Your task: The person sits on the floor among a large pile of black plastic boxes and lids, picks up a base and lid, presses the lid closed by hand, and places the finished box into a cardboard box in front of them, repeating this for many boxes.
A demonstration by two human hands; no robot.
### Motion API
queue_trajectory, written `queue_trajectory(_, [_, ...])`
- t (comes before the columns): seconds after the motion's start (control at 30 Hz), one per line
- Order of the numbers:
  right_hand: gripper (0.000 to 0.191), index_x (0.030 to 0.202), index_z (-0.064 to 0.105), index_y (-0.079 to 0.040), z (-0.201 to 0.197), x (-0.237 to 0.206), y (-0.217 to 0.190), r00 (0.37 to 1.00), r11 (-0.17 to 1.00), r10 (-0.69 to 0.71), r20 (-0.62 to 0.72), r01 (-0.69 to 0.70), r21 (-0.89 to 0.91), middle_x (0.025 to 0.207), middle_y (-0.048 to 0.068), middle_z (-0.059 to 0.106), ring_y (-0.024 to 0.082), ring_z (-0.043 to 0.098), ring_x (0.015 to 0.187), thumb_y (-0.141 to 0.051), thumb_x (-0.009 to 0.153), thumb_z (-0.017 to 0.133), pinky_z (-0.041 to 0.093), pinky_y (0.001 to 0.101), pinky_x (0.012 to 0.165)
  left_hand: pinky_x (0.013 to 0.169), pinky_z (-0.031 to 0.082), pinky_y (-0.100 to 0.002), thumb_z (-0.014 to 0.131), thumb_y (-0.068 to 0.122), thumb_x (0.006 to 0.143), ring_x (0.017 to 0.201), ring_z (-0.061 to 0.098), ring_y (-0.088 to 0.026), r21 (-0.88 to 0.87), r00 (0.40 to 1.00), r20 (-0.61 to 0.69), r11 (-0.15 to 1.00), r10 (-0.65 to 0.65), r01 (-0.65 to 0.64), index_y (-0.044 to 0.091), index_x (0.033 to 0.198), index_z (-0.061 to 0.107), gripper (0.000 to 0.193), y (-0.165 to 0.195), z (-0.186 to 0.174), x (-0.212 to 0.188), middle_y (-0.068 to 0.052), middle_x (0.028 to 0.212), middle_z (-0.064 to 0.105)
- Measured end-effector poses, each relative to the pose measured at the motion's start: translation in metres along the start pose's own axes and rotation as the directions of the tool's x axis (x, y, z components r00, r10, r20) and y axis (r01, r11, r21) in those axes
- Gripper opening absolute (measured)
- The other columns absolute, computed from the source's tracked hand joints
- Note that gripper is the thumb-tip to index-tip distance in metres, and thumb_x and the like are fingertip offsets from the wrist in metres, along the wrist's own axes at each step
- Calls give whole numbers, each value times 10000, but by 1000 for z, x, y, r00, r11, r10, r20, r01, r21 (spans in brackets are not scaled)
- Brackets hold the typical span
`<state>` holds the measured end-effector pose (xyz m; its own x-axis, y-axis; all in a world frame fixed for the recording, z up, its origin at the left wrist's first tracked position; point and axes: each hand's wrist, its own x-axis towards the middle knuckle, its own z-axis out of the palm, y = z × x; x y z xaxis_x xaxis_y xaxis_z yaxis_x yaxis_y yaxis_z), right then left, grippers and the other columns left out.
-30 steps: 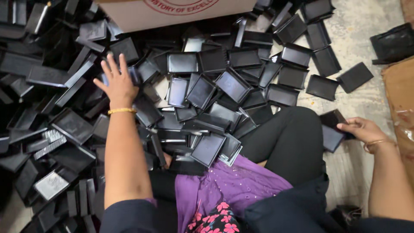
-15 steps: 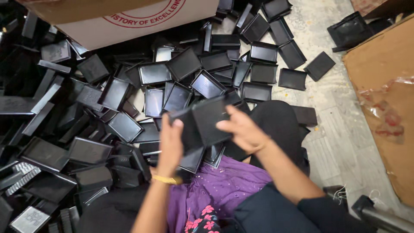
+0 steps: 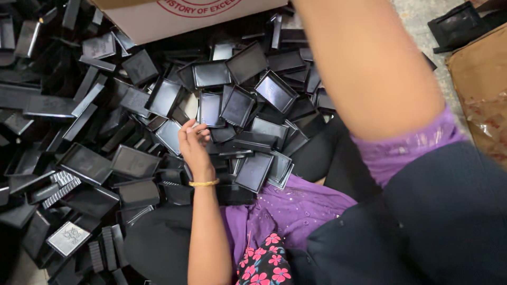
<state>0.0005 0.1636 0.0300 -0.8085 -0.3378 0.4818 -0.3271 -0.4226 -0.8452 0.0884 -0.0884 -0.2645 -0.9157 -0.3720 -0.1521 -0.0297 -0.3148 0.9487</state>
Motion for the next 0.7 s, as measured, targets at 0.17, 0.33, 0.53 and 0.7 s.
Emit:
queue_trajectory(0.17, [236,969,647,-42,-48,-17,32,999,993,-10,-51,4,-119,940,19,716,92,653,828,-222,946,797,543,280,764,833,536,-248,478,159,1116,889,645,-95,205,986,64,965,153,-163,4,1266,599,247,8,-1,-12,-82,1050,710])
queue_trajectory(0.33, [327,786,662,-49,-186,-101,78,862,392,-75,-502,-437,-810,847,26,693,109,631,747,-196,947,904,517,285,701,872,550,-262,519,95,1085,917,684,-117,373,971,125,897,206,-238,-27,1154,662,200,26,1,-23,-85,1023,734])
queue_trajectory(0.53, [360,1085,619,-59,-354,-290,78,678,-327,163,-716,-648,-688,1173,158,636,276,580,1089,-283,906,836,479,359,969,844,558,-260,525,85,1069,945,710,-125,488,971,159,841,176,-232,-10,1124,673,185,20,12,-24,-80,1015,730])
queue_trajectory(0.7, [526,1314,614,-89,-346,-363,83,600,-299,210,-772,-713,-635,1379,230,589,393,522,1330,-370,884,727,414,409,1179,780,550,-275,535,79,1050,887,712,-140,604,983,129,776,129,-182,1,1119,693,189,22,10,-24,-79,979,746])
